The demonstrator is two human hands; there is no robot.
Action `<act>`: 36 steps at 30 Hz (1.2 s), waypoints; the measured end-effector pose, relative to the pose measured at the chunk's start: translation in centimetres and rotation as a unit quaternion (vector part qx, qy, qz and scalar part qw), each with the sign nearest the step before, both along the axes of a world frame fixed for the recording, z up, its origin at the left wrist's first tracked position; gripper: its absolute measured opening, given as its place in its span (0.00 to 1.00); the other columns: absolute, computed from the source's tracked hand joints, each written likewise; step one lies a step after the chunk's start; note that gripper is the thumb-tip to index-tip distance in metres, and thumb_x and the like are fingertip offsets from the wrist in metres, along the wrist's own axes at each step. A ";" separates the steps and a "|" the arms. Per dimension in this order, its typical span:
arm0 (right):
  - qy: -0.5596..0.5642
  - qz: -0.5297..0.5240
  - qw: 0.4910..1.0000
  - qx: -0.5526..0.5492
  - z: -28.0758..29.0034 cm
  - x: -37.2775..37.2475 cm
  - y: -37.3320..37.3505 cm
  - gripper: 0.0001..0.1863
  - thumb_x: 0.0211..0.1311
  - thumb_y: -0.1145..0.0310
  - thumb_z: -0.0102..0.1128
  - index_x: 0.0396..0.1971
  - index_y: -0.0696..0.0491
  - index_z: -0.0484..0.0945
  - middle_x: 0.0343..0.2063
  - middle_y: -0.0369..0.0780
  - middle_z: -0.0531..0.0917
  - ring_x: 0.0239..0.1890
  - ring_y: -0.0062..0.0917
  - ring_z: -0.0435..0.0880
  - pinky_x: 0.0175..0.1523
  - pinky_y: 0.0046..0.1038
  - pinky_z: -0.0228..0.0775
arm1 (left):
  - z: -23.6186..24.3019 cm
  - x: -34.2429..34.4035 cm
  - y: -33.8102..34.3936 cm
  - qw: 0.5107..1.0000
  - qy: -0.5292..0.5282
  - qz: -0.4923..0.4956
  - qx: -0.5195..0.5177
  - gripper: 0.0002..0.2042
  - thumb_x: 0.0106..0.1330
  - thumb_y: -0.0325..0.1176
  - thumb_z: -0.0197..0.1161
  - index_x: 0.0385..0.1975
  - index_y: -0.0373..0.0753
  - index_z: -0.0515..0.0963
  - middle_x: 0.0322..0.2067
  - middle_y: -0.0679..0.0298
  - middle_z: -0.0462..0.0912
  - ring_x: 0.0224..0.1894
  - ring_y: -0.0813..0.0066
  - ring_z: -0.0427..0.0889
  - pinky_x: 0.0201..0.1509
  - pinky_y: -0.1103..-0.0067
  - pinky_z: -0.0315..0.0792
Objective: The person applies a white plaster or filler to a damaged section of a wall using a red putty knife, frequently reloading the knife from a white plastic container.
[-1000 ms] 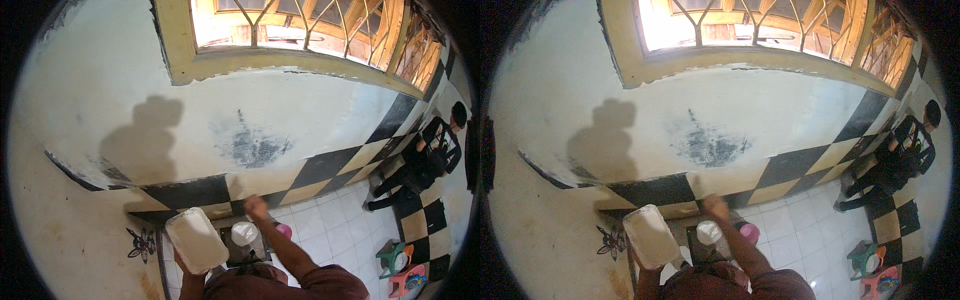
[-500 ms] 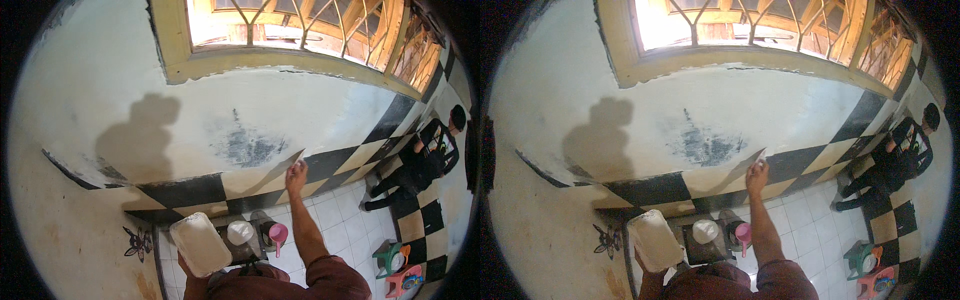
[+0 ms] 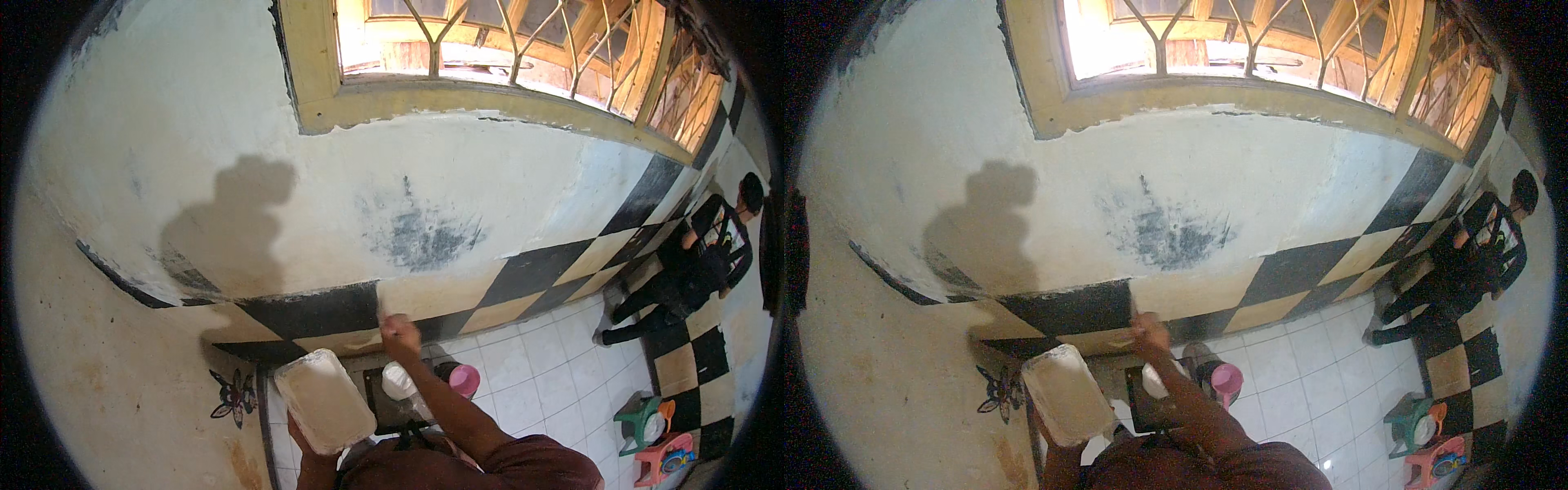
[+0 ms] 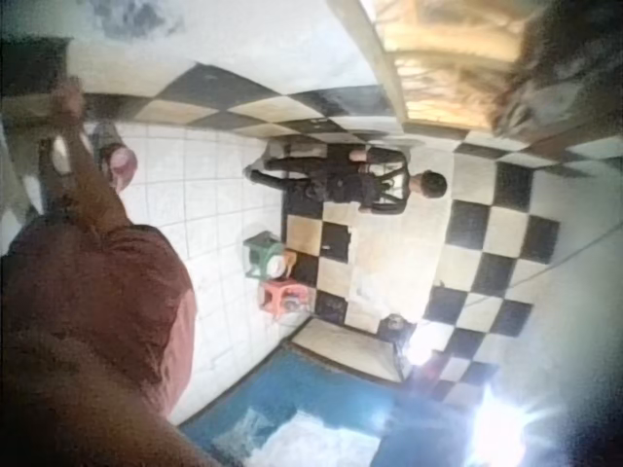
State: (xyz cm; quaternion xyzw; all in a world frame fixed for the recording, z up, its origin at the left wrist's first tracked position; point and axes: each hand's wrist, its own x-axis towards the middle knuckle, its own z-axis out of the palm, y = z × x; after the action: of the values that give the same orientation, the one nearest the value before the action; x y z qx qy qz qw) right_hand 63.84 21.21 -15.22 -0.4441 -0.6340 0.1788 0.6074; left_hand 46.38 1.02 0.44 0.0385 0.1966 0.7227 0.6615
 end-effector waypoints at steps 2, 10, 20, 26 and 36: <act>0.292 0.068 0.937 -0.180 -3.4 4.5 0.6 0.11 0.68 0.66 0.56 0.30 0.58 0.76 0.26 0.41 0.82 0.23 0.23 0.81 0.29 0.28 0.75 | -0.9 0.2 0.0 1.000 -0.011 -0.005 0.006 0.31 0.70 0.59 0.42 0.66 0.46 0.62 0.60 0.58 0.73 0.58 0.54 0.76 0.59 0.54 0.73; 0.564 -0.019 0.800 -0.206 0.4 11.3 7.5 0.08 0.71 0.64 0.50 0.35 0.52 0.73 0.28 0.36 0.79 0.28 0.24 0.80 0.33 0.27 0.75 | -3.6 1.6 -0.6 0.999 0.034 -0.033 0.001 0.40 0.63 0.68 0.46 0.70 0.50 0.55 0.64 0.55 0.67 0.59 0.46 0.73 0.59 0.48 0.70; 0.550 -0.034 0.805 -0.219 9.2 8.9 1.5 0.06 0.68 0.69 0.51 0.35 0.55 0.74 0.27 0.37 0.80 0.24 0.23 0.78 0.30 0.25 0.73 | -1.1 2.2 -0.4 0.999 0.045 0.020 -0.016 0.30 0.71 0.59 0.40 0.66 0.47 0.62 0.59 0.58 0.73 0.56 0.56 0.77 0.58 0.58 0.74; 0.588 0.012 0.787 -0.187 -0.5 12.7 8.0 0.06 0.69 0.68 0.51 0.31 0.50 0.73 0.25 0.35 0.76 0.26 0.22 0.76 0.31 0.28 0.72 | -2.8 2.7 -0.5 0.998 0.054 -0.016 -0.002 0.29 0.72 0.56 0.40 0.66 0.46 0.63 0.58 0.58 0.73 0.56 0.56 0.77 0.57 0.58 0.74; 0.482 -0.044 0.864 -0.137 8.3 12.2 2.7 0.06 0.66 0.69 0.55 0.32 0.56 0.75 0.30 0.39 0.82 0.31 0.24 0.81 0.32 0.27 0.73 | -4.4 2.0 -1.5 0.999 0.043 -0.006 -0.024 0.34 0.66 0.62 0.44 0.67 0.46 0.60 0.60 0.55 0.72 0.57 0.50 0.76 0.57 0.50 0.72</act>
State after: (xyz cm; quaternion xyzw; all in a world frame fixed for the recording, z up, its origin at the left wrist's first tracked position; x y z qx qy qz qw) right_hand 76.07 23.92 -6.95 -0.4083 -0.2110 0.4290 0.7776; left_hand 48.41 -0.49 -4.00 0.0552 0.2418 0.7113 0.6576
